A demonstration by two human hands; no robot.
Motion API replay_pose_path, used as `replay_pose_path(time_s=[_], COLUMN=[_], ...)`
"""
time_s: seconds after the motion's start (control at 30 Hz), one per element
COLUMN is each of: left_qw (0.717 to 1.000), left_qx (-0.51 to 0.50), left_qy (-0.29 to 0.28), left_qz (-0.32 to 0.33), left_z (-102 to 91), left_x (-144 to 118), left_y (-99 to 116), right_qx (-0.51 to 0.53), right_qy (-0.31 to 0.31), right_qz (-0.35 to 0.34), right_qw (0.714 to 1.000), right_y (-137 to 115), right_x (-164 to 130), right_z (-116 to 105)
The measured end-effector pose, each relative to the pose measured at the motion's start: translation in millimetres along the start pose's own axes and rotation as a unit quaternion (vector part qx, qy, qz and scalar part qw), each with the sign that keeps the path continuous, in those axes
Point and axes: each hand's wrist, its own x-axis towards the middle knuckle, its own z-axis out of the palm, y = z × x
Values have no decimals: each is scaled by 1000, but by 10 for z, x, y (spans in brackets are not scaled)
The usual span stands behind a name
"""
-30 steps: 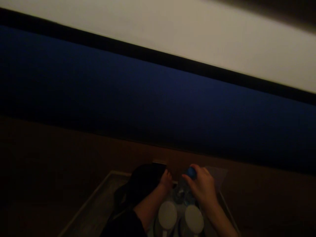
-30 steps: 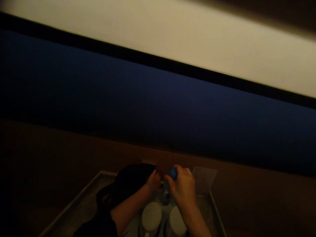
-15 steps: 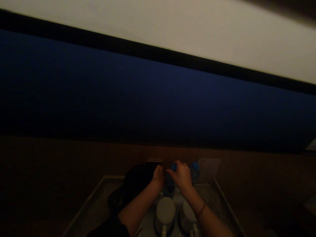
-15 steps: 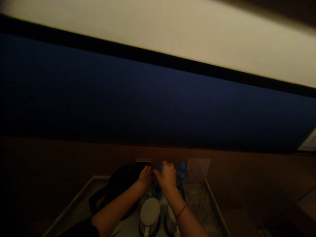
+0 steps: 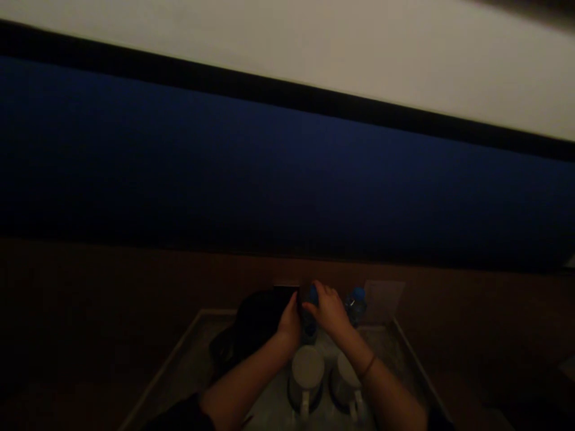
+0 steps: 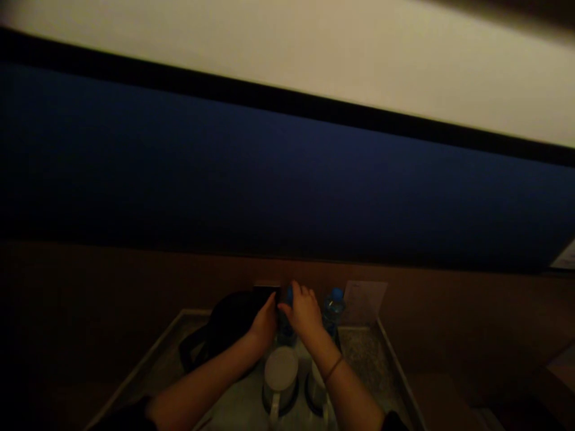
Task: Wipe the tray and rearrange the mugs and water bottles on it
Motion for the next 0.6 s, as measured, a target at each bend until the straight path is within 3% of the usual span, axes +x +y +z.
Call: replay_pose_path(time_s=[0.03, 0.07, 0.1, 0.13, 0.2, 0.23, 0.27, 0.3, 0.37, 0.43, 0.5, 0.6], left_qw=[972, 906, 817, 711, 466, 374, 323, 318, 404, 455, 465, 449], left_qx=[172, 306, 420, 528, 699, 744, 765, 765, 720, 678, 661, 672], left_qy=[-80, -148, -187, -187, -108, -58, -20, -2, -16, -36, -48, -21], left_qz=[141, 253, 346, 427, 531, 550, 557, 560, 564, 576, 587, 589], left_z=[-112, -254, -420, -600, -965, -1128, -1267, -1374, -1484, -1467, -1378, -1256], left_x=[-110, -204, -277, -322, -316, -266, -189, -92, 133, 349, 510, 604], left_y=[-53, -102, -146, -186, -261, -294, -323, -348, -384, -410, -439, -514], right_qx=[14, 32, 50, 68, 94, 97, 94, 84, 57, 43, 42, 37], right_qy=[11, 32, 61, 95, 159, 177, 183, 175, 134, 87, 56, 35], right_qz=[-14, -29, -42, -49, -35, -12, 16, 43, 79, 86, 86, 102], right_qw=[1000, 999, 996, 992, 982, 979, 978, 980, 986, 992, 994, 993], right_y=[50, 114, 195, 291, 518, 638, 751, 851, 991, 1044, 1041, 1023], right_x=[-70, -166, -287, -431, -760, -929, -1091, -1237, -1468, -1605, -1666, -1693], right_z=[-1, -3, -3, 0, 30, 61, 103, 156, 278, 399, 495, 582])
